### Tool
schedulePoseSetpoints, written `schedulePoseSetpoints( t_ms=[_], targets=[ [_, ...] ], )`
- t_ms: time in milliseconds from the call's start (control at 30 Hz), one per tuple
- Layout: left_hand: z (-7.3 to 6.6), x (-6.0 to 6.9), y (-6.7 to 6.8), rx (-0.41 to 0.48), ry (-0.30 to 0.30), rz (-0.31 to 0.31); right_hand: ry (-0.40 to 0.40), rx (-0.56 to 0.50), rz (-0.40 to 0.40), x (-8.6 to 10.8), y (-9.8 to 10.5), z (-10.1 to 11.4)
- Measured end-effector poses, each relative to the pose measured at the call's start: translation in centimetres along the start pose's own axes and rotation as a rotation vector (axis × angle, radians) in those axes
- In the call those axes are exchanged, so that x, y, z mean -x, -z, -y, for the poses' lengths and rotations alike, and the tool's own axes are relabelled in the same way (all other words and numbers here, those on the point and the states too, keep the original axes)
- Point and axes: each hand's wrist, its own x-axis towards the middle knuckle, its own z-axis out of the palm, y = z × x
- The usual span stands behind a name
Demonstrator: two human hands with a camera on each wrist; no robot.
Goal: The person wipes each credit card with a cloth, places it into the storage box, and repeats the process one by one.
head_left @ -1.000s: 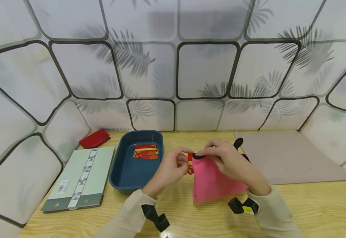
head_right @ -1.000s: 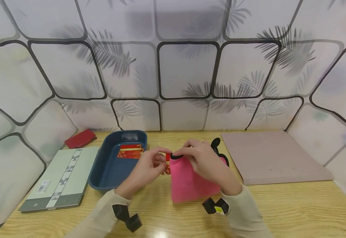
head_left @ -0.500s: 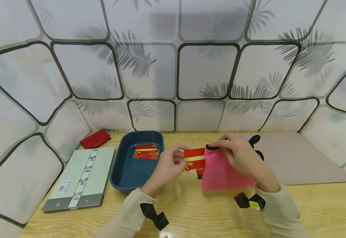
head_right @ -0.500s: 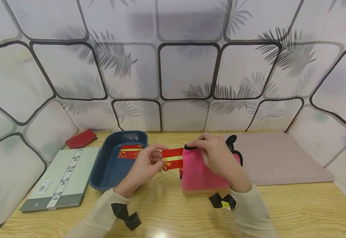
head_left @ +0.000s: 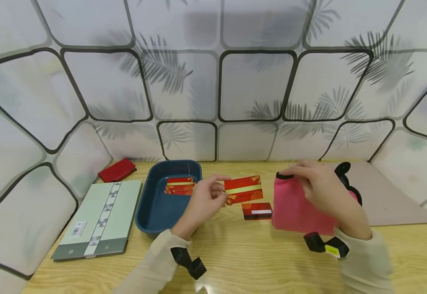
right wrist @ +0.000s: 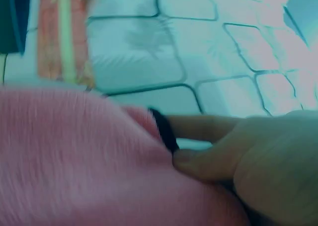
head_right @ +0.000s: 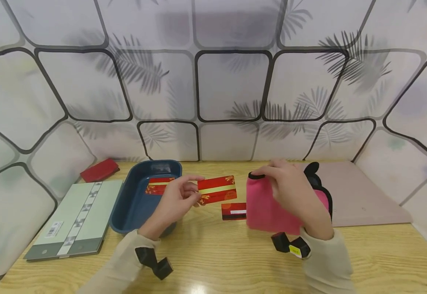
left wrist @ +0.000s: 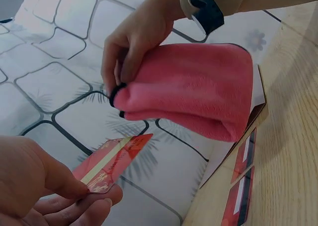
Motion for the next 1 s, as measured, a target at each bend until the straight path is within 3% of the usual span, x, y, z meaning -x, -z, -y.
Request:
schedulePoseSetpoints(
  t_ms=[133,233,433,833,1000],
  targets=[
    [-0.1,0.0,0.0,0.008,0.007,0.001,0.073,-0.164,0.035,-0.4,0.2,0.6],
    [-0.1,0.1,-0.1,0.015,0.009,-0.007,0.141,-0.226,0.040,-0.9,-0.4,1.5],
    [0.0,0.2,-0.3,0.027,0.009,-0.006,0.186,-0.207,0.024,-1.5,-2.1,2.9],
    [-0.2,0.1,-0.6,0.080,-0.042,0.151,0.196,-0.152,-0.016,-1.5,-4.5,4.2],
    [-0.1,0.1,-0.6,0.118,-0.034,0.182,0.198,-0.132,-0.042,-1.4,-5.1,4.2]
  ],
)
